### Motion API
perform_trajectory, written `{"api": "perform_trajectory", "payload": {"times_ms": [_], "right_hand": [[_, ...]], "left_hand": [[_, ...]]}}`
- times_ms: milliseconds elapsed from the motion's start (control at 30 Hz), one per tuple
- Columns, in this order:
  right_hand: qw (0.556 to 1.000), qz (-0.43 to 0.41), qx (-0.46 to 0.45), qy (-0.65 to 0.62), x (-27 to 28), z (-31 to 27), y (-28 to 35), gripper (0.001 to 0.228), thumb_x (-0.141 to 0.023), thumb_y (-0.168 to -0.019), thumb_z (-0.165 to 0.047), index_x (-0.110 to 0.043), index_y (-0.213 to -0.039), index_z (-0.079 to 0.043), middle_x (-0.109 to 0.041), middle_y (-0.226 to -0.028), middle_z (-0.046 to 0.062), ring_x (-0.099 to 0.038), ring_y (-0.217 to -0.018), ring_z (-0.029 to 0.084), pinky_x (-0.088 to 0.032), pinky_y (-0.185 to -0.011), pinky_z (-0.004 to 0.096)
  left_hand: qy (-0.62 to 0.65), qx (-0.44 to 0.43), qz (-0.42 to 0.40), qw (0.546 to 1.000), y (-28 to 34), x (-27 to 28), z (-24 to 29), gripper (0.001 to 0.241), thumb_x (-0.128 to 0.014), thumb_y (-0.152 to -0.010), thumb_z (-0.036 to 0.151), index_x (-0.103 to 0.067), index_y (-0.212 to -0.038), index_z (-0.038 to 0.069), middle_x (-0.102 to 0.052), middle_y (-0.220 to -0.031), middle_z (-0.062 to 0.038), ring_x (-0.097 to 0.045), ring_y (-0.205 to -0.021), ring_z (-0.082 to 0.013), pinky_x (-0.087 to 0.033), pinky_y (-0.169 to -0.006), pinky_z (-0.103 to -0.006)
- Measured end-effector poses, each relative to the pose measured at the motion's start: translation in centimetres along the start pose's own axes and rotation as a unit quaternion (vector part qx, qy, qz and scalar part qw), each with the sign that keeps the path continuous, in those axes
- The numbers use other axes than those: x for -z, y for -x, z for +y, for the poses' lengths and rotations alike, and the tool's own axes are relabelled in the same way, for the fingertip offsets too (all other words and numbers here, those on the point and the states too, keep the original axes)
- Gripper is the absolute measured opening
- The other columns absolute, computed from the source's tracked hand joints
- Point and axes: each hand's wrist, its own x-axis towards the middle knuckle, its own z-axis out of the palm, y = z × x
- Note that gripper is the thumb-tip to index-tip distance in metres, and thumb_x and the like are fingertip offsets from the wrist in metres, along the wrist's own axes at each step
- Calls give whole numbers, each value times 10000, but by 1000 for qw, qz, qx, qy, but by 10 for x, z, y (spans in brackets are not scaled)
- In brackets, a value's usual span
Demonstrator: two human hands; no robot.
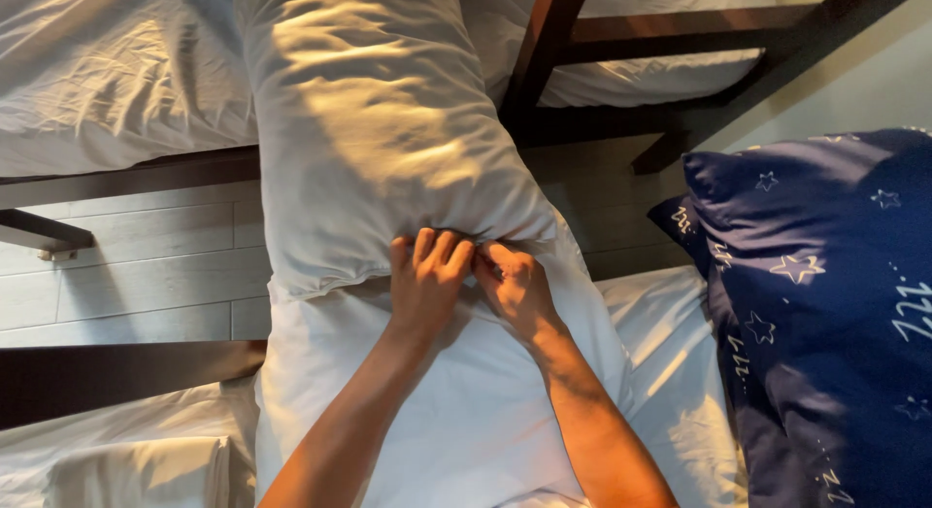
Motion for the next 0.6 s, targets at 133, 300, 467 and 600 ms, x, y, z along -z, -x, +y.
{"api": "perform_trajectory", "payload": {"times_ms": [133,300,467,600], "right_hand": [[1000,-17,-5,11,1,-4,0,62,-690,-920,-62,-649,-921,-15,-686,-797,149,-664,-693,277,-514,-633,357],[999,16,-7,40,5,2,-1,84,-713,-917,-118,-668,-904,-48,-686,-762,128,-666,-662,266,-505,-617,364],[994,87,-19,64,17,32,3,112,-724,-903,-110,-651,-928,-29,-676,-836,127,-648,-720,255,-510,-654,352],[987,152,-8,42,27,41,1,111,-697,-962,-111,-641,-933,-19,-677,-853,88,-614,-731,204,-514,-689,334]], "left_hand": [[57,33,-23,998,9,4,-7,104,-688,-838,158,-666,-939,145,-608,-895,7,-580,-939,-208,-387,-961,-433],[45,65,-12,997,13,9,-17,141,-713,-834,128,-718,-967,175,-625,-905,18,-601,-983,-219,-368,-1003,-451],[95,110,9,989,15,11,-22,120,-792,-878,155,-731,-981,163,-637,-918,18,-593,-992,-226,-361,-1001,-449],[107,109,16,988,13,13,-23,129,-808,-866,155,-731,-970,161,-634,-902,19,-588,-986,-229,-354,-986,-442]]}}
